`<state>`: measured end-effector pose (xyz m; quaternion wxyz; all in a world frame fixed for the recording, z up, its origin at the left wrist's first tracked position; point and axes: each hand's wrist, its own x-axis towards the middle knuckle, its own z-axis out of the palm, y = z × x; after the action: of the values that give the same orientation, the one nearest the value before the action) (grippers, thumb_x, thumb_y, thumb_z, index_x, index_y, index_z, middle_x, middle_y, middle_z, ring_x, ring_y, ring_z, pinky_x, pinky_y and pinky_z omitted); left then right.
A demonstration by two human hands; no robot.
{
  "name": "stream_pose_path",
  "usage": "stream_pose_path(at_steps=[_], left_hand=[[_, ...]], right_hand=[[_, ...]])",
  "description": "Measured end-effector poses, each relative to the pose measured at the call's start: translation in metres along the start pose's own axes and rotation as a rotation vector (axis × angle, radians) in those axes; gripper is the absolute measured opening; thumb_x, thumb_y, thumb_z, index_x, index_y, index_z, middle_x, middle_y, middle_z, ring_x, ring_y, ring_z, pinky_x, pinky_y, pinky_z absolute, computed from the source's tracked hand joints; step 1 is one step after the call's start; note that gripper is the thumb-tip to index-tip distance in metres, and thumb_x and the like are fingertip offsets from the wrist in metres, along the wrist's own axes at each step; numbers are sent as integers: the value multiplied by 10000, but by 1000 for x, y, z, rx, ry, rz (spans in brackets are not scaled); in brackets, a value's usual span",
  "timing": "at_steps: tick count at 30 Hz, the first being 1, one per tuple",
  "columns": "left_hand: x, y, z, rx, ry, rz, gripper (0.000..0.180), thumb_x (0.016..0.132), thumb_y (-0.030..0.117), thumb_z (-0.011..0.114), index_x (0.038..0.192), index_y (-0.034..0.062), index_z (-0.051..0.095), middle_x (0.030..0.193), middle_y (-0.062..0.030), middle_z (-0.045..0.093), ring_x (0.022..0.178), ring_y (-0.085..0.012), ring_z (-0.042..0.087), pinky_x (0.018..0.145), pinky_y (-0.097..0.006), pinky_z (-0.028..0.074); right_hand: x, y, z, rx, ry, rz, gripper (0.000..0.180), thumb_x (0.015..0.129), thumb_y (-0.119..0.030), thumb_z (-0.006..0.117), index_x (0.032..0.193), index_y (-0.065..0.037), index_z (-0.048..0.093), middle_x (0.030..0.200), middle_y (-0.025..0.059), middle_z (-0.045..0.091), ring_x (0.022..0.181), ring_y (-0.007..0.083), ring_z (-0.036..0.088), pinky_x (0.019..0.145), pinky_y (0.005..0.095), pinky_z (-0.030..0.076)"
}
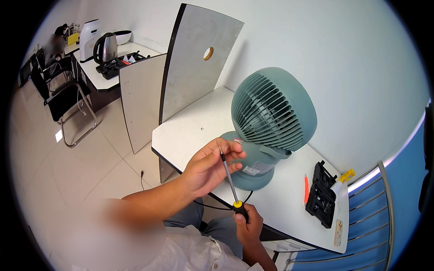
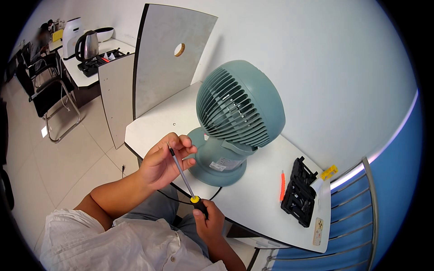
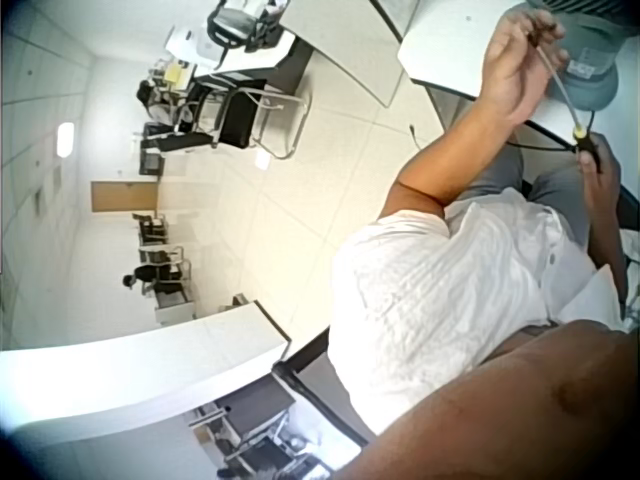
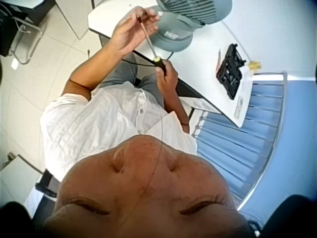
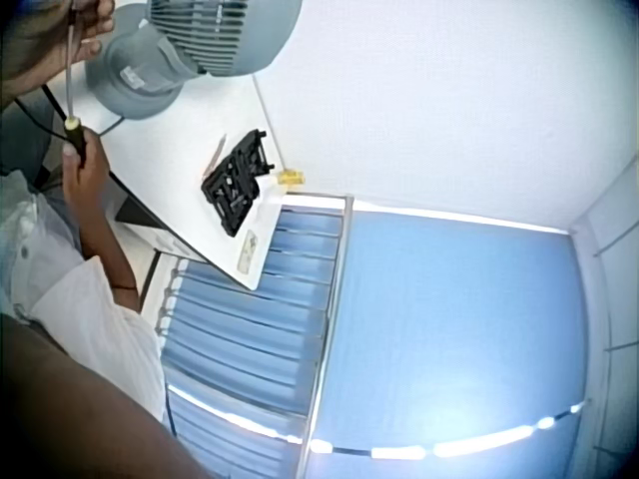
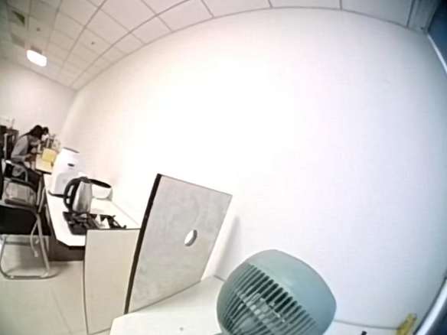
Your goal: The person uses a screwdriver to tighten screws on the back and front grilles of a teal desk fan. They then rotate the fan head, press the control buttons on the base, and insert a small black component into a slot on the base.
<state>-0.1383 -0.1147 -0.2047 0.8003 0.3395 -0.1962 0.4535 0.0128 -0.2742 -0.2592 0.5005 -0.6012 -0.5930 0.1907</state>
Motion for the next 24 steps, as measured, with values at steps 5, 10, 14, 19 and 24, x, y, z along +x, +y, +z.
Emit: stream_pose_path(at_steps=[5, 10, 14, 19, 24], left_hand=[[0, -4, 1, 29, 17, 4, 148, 967, 284, 547, 994, 140, 524, 1201, -51, 516, 1192, -214, 504, 968, -386, 449], [-1, -9, 6, -130, 83, -62, 132, 969, 274, 545, 995, 145, 540, 1181, -26, 540, 1184, -194, 520, 961, -385, 450], [-3, -12, 10, -174, 126, -80, 129, 974, 268, 533, 999, 143, 555, 1164, -8, 556, 1172, -184, 533, 953, -382, 450], [-4, -13, 9, -167, 187, -70, 131, 975, 263, 527, 1010, 141, 558, 1156, -7, 559, 1155, -180, 543, 931, -376, 453], [-3, -14, 10, -82, 209, -44, 122, 973, 263, 531, 1003, 146, 550, 1141, -9, 553, 1125, -167, 544, 899, -362, 447]], right_hand=[[-1, 1, 0, -18, 16, -62, 315, 916, -272, 594, 999, 31, 570, 722, 29, 606, 621, 70, 513, 597, 229, 435], [-2, 6, 1, 25, 10, -46, 298, 918, -258, 584, 991, 30, 571, 726, 33, 605, 620, 71, 513, 598, 228, 437], [-3, 9, 0, 26, 18, -39, 286, 917, -246, 576, 982, 32, 573, 728, 34, 607, 621, 71, 517, 596, 227, 439], [-5, 6, -2, 56, 11, 45, 308, 878, -247, 634, 1002, 31, 591, 754, 116, 605, 641, 176, 570, 622, 290, 456], [-6, 11, -2, 50, -4, 15, 256, 926, -214, 545, 990, 32, 574, 721, 28, 602, 599, 65, 513, 568, 220, 434]])
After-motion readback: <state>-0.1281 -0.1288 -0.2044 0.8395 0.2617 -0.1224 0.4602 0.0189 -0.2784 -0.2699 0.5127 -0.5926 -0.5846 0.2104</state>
